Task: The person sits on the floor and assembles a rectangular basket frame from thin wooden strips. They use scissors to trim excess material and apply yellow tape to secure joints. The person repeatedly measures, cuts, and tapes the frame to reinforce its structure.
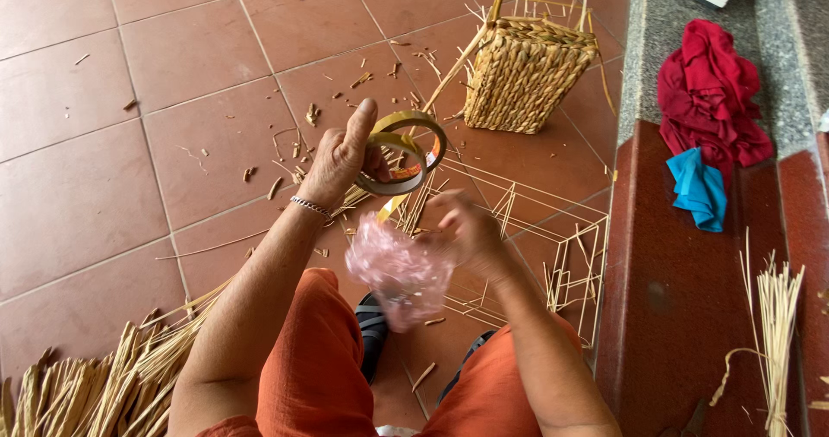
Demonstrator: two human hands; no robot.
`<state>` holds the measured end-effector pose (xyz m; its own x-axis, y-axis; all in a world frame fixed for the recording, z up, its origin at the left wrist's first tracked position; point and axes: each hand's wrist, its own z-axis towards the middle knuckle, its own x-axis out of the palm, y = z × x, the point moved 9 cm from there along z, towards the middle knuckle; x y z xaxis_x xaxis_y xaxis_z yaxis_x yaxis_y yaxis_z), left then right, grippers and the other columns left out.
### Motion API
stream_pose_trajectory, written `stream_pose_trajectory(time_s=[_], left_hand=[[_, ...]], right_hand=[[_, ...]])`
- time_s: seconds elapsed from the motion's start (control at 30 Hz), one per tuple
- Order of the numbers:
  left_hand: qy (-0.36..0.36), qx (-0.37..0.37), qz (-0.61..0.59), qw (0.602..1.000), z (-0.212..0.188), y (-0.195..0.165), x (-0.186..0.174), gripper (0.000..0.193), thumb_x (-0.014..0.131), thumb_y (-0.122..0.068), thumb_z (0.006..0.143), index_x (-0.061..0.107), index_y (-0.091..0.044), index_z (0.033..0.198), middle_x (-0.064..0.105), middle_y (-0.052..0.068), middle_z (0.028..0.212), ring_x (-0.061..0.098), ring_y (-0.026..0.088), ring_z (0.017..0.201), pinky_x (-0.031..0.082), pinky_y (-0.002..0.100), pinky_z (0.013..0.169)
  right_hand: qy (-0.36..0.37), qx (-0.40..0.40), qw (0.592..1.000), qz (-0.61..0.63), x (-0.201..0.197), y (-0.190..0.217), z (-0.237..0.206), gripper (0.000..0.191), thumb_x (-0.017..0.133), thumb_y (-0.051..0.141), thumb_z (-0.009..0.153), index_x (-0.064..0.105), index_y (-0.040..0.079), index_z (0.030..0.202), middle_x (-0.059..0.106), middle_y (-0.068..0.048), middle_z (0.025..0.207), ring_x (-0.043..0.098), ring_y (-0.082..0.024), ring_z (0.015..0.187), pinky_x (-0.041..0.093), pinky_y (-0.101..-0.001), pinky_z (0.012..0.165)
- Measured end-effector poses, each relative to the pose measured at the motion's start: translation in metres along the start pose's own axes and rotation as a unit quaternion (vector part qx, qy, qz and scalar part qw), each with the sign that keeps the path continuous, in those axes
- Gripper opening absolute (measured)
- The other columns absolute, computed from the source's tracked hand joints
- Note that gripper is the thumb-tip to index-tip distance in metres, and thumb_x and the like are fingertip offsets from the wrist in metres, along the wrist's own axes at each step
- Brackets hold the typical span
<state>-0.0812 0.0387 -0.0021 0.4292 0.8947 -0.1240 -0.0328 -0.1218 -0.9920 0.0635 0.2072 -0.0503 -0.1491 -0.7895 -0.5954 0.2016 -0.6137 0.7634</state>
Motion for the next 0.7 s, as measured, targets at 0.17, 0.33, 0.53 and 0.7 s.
stream_pose_trajectory(time_s=[0.17, 0.33, 0.53, 0.7], left_hand=[[-0.006, -0.010, -0.097, 0.995, 0.005, 0.000, -0.010, 0.077, 0.054, -0.074, 0.090, 0.061, -0.002, 0.064, 0.060, 0.010, 0.060, 0.070, 0.023, 0.056, 0.056, 0.036, 0.054], [-0.028, -0.023, -0.224, 0.974, 0.007, -0.007, -0.033, 0.058, 0.060, -0.057, 0.095, 0.057, -0.003, 0.073, 0.052, 0.007, 0.060, 0.066, 0.025, 0.053, 0.057, 0.041, 0.047], [-0.099, -0.039, -0.236, 0.966, 0.006, -0.007, -0.069, 0.047, 0.061, -0.053, 0.090, 0.062, -0.008, 0.077, 0.048, 0.004, 0.058, 0.063, 0.022, 0.050, 0.055, 0.042, 0.042], [-0.105, -0.028, -0.194, 0.975, 0.007, -0.013, -0.091, 0.059, 0.065, -0.055, 0.093, 0.051, -0.003, 0.068, 0.048, 0.008, 0.056, 0.063, 0.025, 0.047, 0.053, 0.041, 0.042]], right_hand=[[-0.114, -0.161, 0.964, -0.179, 0.052, 0.027, -0.011, 0.031, 0.081, 0.026, 0.089, 0.062, 0.014, 0.110, 0.072, -0.006, 0.093, 0.073, -0.023, 0.080, 0.057, -0.0344, 0.065], [-0.121, -0.127, 0.975, -0.139, 0.062, 0.004, -0.001, 0.026, 0.071, 0.005, 0.087, 0.065, 0.005, 0.112, 0.071, -0.008, 0.087, 0.071, -0.025, 0.070, 0.056, -0.0373, 0.059], [-0.090, -0.176, 0.962, -0.188, 0.089, 0.008, -0.004, 0.007, 0.068, -0.003, 0.084, 0.066, 0.004, 0.085, 0.070, -0.020, 0.099, 0.071, -0.026, 0.069, 0.058, -0.0375, 0.058], [-0.062, -0.299, 0.911, -0.276, 0.126, 0.036, -0.027, 0.010, 0.063, -0.004, 0.085, 0.061, 0.004, 0.080, 0.060, -0.011, 0.086, 0.071, -0.024, 0.078, 0.067, -0.0396, 0.083]])
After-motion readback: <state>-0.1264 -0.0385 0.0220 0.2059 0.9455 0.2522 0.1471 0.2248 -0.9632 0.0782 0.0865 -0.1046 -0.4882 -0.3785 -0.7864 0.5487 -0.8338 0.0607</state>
